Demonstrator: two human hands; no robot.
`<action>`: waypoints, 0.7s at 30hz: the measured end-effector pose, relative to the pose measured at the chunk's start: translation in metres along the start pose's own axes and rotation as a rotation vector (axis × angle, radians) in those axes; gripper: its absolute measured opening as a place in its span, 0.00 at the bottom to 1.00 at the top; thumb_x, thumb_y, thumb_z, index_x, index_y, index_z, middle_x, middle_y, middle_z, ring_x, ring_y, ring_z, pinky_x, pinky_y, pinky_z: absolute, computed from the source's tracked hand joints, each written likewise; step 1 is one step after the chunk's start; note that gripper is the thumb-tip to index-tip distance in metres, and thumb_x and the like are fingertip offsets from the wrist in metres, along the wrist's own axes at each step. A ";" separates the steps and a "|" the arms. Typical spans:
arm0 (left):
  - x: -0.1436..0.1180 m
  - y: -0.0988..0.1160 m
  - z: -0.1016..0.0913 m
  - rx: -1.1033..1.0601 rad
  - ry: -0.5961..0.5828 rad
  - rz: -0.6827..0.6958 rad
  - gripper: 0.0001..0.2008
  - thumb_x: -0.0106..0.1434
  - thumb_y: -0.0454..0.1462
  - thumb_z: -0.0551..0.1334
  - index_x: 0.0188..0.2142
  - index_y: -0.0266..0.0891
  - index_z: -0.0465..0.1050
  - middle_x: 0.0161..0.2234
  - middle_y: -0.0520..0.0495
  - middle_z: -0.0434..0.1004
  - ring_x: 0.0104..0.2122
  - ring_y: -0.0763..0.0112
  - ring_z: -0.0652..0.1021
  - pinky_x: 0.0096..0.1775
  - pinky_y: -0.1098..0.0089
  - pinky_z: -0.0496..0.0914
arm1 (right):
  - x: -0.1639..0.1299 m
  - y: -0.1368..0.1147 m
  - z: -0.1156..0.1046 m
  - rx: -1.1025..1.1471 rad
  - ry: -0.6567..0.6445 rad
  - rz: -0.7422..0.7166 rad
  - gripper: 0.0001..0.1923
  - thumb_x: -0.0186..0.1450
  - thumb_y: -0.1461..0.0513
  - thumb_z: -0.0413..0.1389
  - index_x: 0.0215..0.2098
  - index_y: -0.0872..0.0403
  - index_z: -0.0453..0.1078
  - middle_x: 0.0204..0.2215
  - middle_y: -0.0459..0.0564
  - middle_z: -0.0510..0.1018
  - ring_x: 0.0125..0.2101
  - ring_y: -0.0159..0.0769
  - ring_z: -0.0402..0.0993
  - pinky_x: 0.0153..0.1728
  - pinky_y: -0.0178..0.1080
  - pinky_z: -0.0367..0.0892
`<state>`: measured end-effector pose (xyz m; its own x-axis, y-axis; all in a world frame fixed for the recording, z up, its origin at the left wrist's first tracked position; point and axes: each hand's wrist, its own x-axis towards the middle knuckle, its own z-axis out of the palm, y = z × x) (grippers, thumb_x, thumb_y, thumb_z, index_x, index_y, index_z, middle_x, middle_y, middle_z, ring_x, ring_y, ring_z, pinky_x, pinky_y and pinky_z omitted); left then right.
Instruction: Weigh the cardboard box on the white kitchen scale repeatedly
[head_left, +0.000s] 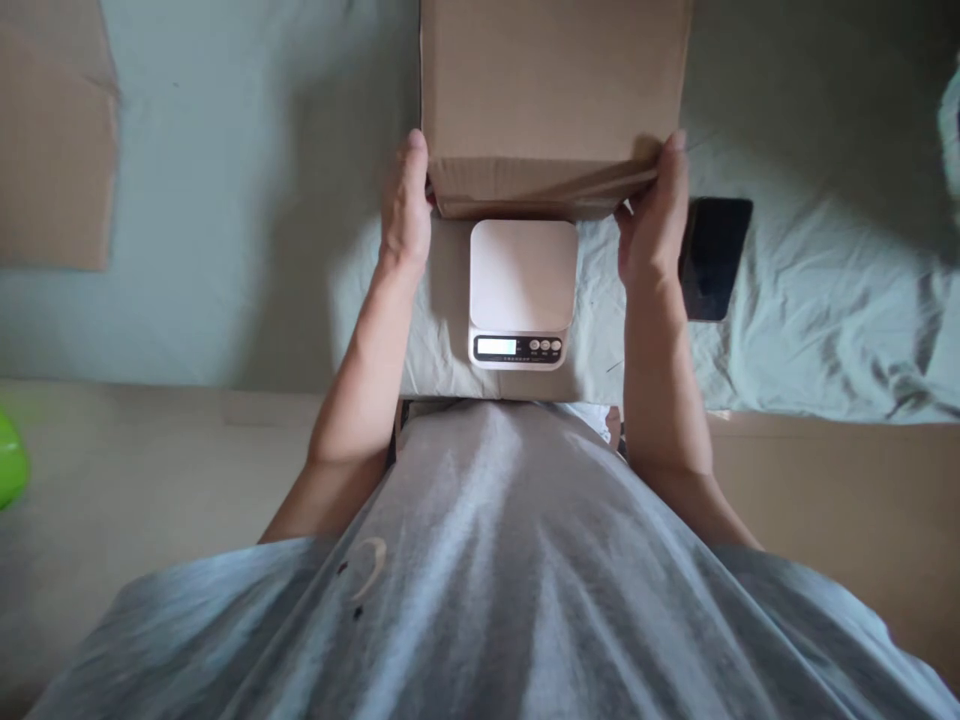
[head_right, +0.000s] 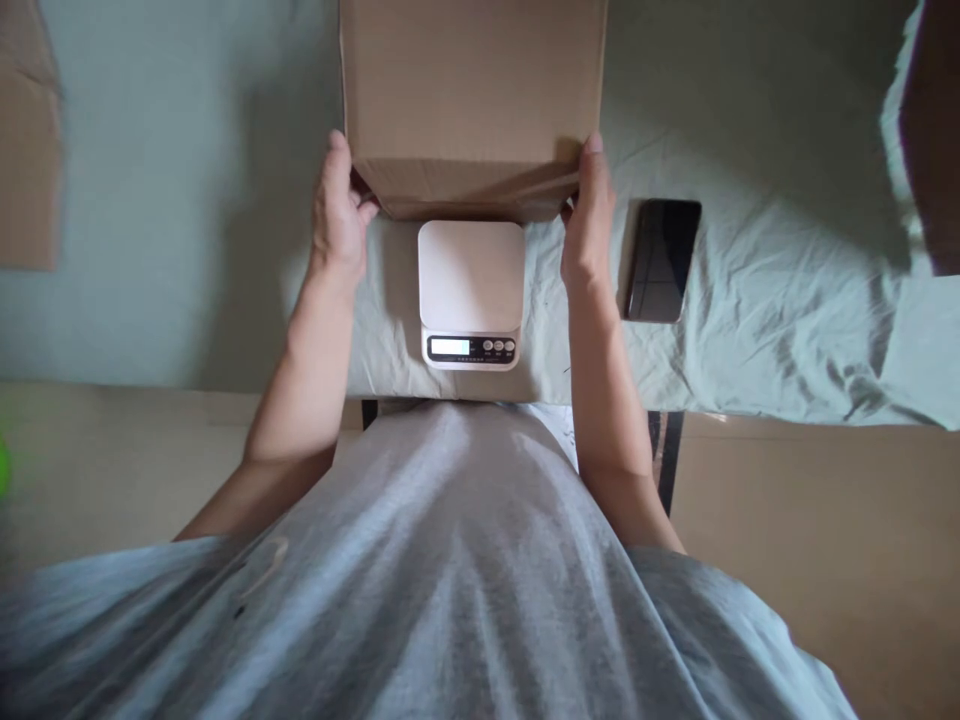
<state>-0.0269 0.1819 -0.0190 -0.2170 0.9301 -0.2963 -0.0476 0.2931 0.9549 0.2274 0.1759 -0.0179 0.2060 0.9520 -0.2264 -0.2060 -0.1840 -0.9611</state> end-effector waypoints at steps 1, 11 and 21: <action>-0.005 0.005 0.000 0.010 0.003 0.018 0.12 0.71 0.37 0.48 0.50 0.46 0.65 0.57 0.58 0.69 0.60 0.71 0.66 0.54 0.64 0.71 | -0.004 -0.005 0.000 -0.020 0.001 -0.013 0.29 0.50 0.36 0.52 0.43 0.41 0.64 0.55 0.36 0.72 0.55 0.38 0.64 0.54 0.47 0.68; -0.109 0.027 -0.040 0.103 -0.091 0.285 0.18 0.60 0.54 0.57 0.49 0.57 0.69 0.52 0.56 0.73 0.58 0.56 0.69 0.50 0.52 0.73 | -0.101 -0.043 -0.022 -0.077 -0.095 -0.171 0.15 0.61 0.45 0.49 0.41 0.39 0.70 0.47 0.43 0.75 0.56 0.45 0.68 0.52 0.49 0.70; -0.141 -0.012 -0.047 0.069 -0.074 0.204 0.20 0.59 0.54 0.59 0.49 0.55 0.69 0.52 0.51 0.72 0.54 0.56 0.72 0.51 0.52 0.70 | -0.134 -0.011 -0.036 -0.130 -0.071 -0.101 0.18 0.62 0.45 0.47 0.47 0.36 0.69 0.49 0.42 0.75 0.55 0.41 0.69 0.51 0.46 0.70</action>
<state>-0.0419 0.0362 0.0121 -0.1426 0.9847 -0.1002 0.0578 0.1093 0.9923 0.2360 0.0420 0.0169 0.1501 0.9813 -0.1206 -0.0614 -0.1125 -0.9918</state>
